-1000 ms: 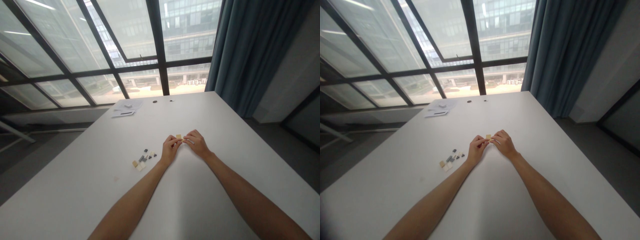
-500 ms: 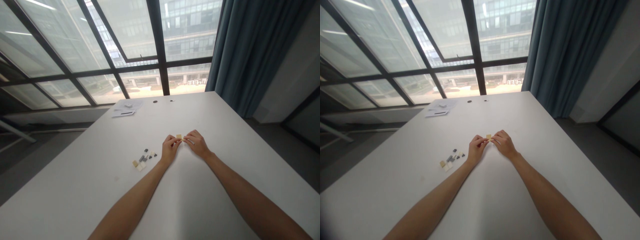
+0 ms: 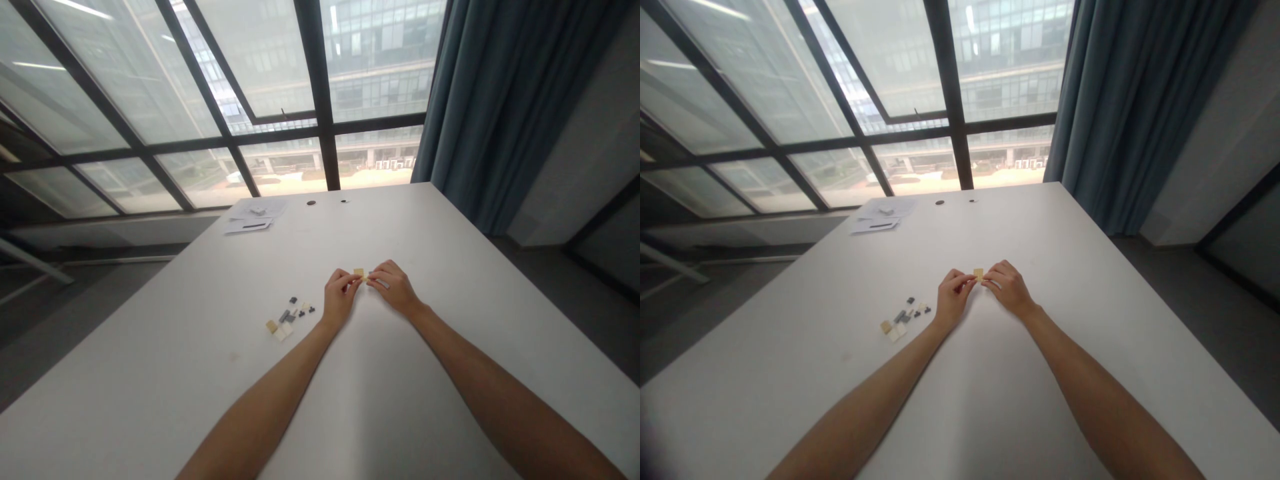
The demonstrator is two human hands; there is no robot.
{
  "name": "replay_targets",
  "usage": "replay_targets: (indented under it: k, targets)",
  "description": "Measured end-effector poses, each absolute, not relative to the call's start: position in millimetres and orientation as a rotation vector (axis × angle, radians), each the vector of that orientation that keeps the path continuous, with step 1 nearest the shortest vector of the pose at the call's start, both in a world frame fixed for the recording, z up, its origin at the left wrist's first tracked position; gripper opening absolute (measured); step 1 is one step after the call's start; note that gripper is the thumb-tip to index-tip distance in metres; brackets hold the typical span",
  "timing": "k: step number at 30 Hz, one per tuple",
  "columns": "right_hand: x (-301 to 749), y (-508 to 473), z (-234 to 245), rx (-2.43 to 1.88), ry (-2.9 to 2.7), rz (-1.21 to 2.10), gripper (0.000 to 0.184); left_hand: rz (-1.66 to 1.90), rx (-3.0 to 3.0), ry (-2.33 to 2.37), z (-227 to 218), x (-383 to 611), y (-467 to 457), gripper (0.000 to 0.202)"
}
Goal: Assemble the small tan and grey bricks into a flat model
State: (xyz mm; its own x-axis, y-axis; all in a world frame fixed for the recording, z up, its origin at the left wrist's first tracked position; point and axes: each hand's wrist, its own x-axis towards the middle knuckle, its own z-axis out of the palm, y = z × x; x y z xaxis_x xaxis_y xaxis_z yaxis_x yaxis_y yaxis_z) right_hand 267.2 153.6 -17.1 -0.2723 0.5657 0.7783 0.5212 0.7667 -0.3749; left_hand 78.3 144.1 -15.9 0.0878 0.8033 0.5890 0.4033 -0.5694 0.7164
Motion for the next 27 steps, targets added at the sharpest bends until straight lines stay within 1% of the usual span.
replay_targets:
  k: [8,20,27]
  targets:
    - [266.2,152.6,-16.4,-0.806,-1.943,0.094,0.009,1.491,1.985,1.203,-14.9,78.5,144.3,0.014]
    - [264.9,153.0,-15.7,-0.78,-1.954,0.132,0.015,1.498,1.947,1.202,-14.8,77.5,143.9,0.013]
    - [264.4,152.7,-15.1,-0.773,-1.957,0.115,0.015,1.508,1.947,1.204,-13.6,77.3,143.7,0.012]
